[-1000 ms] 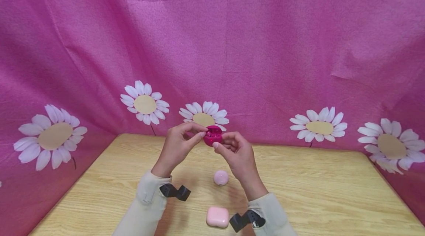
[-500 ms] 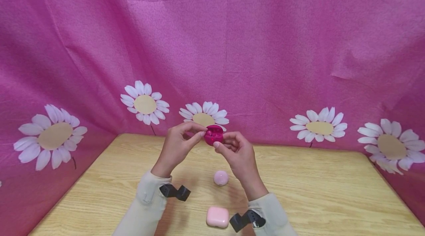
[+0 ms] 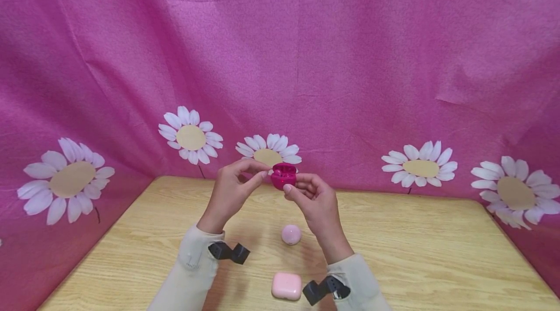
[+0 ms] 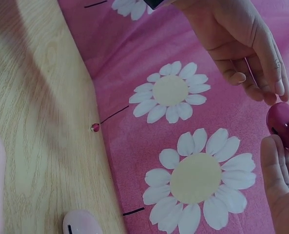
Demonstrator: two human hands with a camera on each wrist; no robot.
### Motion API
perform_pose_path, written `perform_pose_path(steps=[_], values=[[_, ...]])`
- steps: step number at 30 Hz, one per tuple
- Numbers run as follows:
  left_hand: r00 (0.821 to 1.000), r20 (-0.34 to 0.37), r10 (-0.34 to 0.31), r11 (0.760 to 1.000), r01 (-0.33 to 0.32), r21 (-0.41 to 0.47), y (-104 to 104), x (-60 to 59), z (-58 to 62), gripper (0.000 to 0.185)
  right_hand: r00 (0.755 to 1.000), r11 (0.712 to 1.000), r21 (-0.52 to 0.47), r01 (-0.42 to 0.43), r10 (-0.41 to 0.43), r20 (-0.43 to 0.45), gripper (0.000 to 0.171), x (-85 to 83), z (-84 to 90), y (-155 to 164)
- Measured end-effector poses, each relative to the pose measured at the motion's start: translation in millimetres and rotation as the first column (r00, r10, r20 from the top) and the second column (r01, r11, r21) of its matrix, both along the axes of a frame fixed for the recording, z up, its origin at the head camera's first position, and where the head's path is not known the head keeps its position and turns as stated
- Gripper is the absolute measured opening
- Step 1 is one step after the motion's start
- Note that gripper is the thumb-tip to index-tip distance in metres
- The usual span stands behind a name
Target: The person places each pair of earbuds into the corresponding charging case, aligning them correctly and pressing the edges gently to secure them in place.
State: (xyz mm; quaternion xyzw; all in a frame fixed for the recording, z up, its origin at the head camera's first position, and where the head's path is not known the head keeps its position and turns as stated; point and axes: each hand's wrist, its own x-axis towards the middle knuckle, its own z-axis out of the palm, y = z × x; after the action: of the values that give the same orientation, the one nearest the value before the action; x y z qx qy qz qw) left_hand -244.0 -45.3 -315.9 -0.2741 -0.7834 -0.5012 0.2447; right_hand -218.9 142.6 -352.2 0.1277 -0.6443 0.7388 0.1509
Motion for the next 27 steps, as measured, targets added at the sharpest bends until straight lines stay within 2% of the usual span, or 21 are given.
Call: perform_pose_path(steps=[11,12,17,22,27], values=[[0.999,-0.02,0.03,0.999,-0.029,0.032,-5,0.5,3.0,0.013,0.999,0.999,0.024,0.033,-0.034,0.015,0.034,-0.1,0.5,1],[0.999,-0.017,0.028,0.999,-0.028,0.039,-5,4.1,6.8,0.014,0.999,0.999,0.03,0.037,-0.037,0.014,0.034,-0.1,0.5,1],[1.0,0.003,0.022,0.996,-0.022,0.091,-9,6.7,12.8,0.016,0.999,0.998,0.042,0.051,-0.052,0.013,0.034,0.3,0.8,2],[0.999,0.004,0.032,0.992,-0.032,0.125,-21,-1.3,8.5,0.017,0.998,0.998,0.038,0.057,-0.057,0.008,0.034,0.5,0.7,3],[0.997,0.057,0.046,0.99,-0.053,0.129,-33,-8.5,5.3,0.017,0.998,0.997,0.04,0.063,-0.063,0.004,0.033,0.9,0.5,3]])
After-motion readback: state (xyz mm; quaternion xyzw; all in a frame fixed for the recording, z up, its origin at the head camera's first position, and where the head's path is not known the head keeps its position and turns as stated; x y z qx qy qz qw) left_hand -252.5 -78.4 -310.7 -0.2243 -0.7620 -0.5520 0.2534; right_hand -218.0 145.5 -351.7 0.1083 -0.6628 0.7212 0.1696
